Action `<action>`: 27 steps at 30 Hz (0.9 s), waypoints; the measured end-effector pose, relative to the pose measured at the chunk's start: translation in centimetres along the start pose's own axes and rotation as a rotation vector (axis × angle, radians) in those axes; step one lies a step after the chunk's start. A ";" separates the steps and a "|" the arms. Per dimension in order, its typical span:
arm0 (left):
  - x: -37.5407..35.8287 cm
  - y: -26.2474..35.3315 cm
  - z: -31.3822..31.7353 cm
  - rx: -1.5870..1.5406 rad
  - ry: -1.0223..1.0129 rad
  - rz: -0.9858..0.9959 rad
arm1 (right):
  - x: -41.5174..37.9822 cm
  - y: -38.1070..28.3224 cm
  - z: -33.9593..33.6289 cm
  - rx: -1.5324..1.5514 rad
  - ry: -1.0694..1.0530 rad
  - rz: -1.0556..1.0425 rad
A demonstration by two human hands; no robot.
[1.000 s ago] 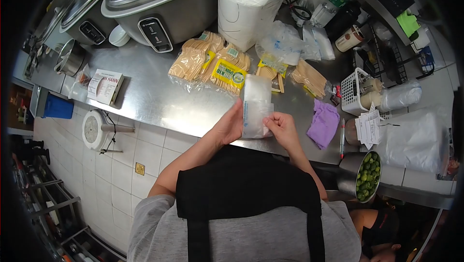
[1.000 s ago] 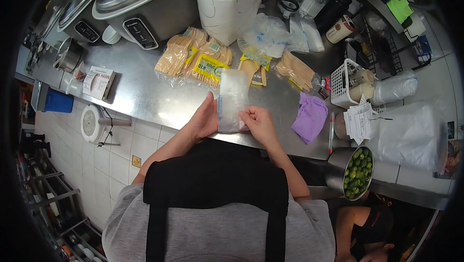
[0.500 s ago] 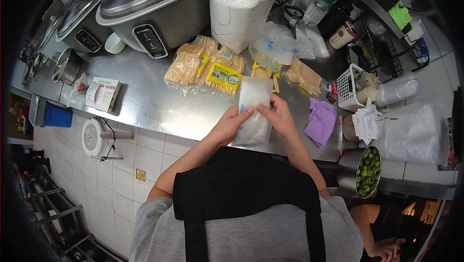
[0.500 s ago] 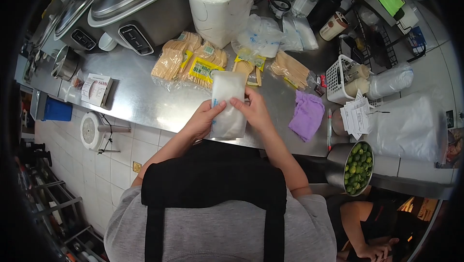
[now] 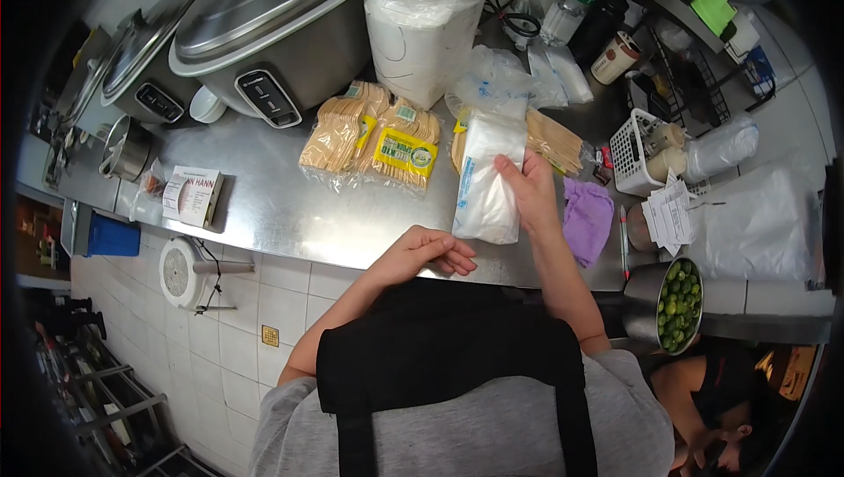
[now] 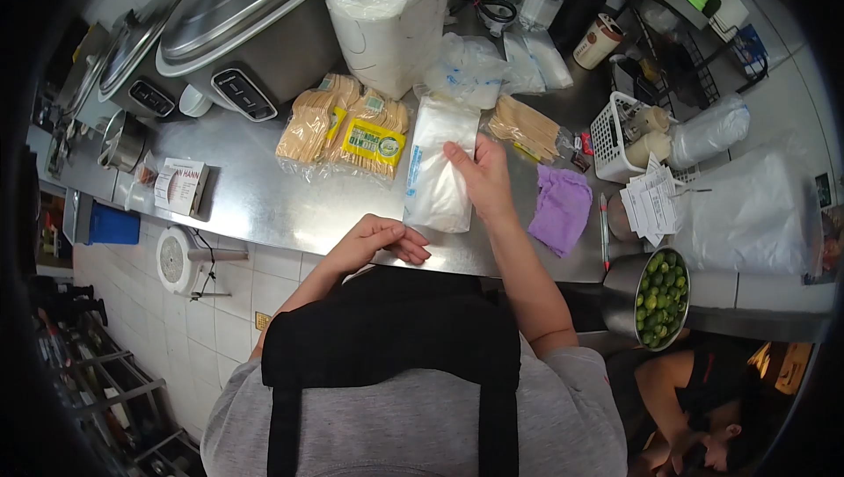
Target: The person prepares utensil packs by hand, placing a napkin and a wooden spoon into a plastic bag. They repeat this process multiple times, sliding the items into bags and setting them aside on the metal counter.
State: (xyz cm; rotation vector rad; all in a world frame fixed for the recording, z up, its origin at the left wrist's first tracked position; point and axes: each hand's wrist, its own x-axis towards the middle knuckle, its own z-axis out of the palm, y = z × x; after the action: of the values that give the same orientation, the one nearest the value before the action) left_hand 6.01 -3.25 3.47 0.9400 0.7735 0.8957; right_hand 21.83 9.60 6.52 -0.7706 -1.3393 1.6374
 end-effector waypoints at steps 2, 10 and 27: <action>-0.1 -0.2 -0.5 -0.024 0.037 0.040 | -0.1 -0.8 0.0 0.036 -0.002 0.021; 1.5 0.8 0.5 -0.072 0.382 -0.026 | -3.4 0.9 1.4 -0.446 -0.096 0.002; -0.5 0.7 -1.1 -0.014 0.649 0.167 | 11.9 -15.7 -14.4 -0.546 0.324 -0.739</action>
State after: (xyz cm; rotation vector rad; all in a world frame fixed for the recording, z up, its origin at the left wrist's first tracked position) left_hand 4.69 -3.14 3.73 0.7045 1.2466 1.3798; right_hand 32.76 27.40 19.08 -0.6856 -1.5877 0.5488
